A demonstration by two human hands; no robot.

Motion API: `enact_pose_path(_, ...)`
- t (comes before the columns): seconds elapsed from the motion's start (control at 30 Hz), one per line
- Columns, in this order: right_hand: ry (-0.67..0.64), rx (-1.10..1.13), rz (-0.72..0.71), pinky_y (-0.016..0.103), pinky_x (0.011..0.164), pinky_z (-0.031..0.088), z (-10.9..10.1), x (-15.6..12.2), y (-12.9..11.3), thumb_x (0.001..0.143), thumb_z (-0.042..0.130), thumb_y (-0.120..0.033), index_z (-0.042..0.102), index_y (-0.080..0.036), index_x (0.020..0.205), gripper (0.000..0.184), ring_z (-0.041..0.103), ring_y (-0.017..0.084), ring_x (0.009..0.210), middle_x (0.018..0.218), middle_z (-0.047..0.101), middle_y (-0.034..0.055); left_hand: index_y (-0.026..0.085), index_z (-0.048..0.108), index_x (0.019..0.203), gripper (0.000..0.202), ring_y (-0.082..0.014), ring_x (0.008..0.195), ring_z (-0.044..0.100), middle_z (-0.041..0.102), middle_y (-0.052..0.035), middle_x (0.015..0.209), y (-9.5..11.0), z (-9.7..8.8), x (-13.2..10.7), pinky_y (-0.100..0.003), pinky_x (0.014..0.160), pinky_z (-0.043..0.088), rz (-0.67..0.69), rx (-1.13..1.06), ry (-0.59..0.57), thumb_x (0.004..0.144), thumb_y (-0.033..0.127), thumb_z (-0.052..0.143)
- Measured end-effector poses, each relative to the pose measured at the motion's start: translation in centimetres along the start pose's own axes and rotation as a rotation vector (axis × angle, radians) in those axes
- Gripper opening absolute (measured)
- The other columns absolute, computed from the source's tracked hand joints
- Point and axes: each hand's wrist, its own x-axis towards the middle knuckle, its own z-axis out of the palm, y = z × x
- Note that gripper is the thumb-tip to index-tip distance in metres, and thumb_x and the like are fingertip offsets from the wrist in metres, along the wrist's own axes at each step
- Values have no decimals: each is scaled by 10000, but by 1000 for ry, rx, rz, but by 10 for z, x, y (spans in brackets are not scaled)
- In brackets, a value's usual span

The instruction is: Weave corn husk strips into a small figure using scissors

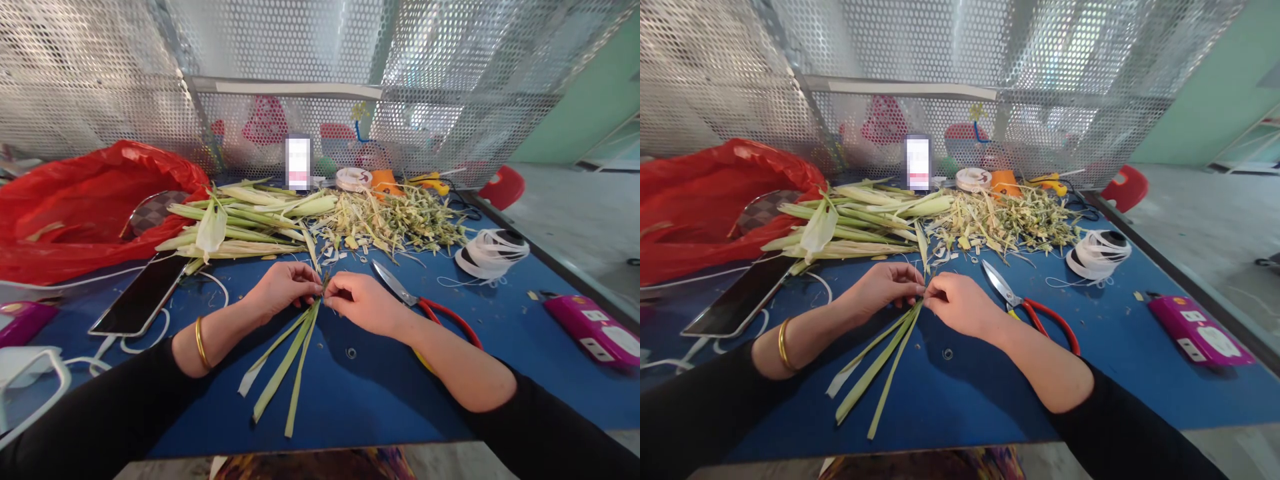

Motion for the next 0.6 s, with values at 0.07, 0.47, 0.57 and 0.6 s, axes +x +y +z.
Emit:
enact_pose_path(0.07, 56, 124, 11, 254, 636, 445, 2, 1, 1, 832, 526, -170, 571, -198, 842, 54, 578, 118, 657, 786, 607, 3, 161, 621, 752, 162, -92, 546, 553, 604, 27, 581, 1, 0, -1, -180, 468, 374, 11, 9, -7, 647, 262, 692)
enact_pose_path(0.47, 65, 116, 20, 256, 645, 479, 11, 5, 12, 832, 473, -72, 554, -201, 916, 174, 624, 115, 609, 799, 670, 10, 182, 671, 735, 93, -137, 670, 610, 682, 1, 704, -6, 1, 1, -230, 645, 447, 297, 379, 36, 701, 245, 612)
enact_pose_path(0.57, 58, 119, 18, 251, 648, 478, 10, 5, 12, 831, 482, -70, 554, -203, 916, 174, 628, 114, 615, 789, 668, 5, 192, 667, 721, 101, -125, 655, 605, 680, 17, 694, -3, 2, -3, -213, 639, 429, 350, 514, 65, 725, 221, 570)
enact_pose_path(0.6, 59, 115, 21, 250, 647, 477, 10, 5, 12, 829, 487, -70, 554, -203, 910, 169, 628, 114, 612, 776, 665, 2, 194, 664, 721, 107, -120, 649, 600, 678, 21, 690, -2, 3, -5, -207, 629, 420, 366, 560, 88, 730, 211, 559)
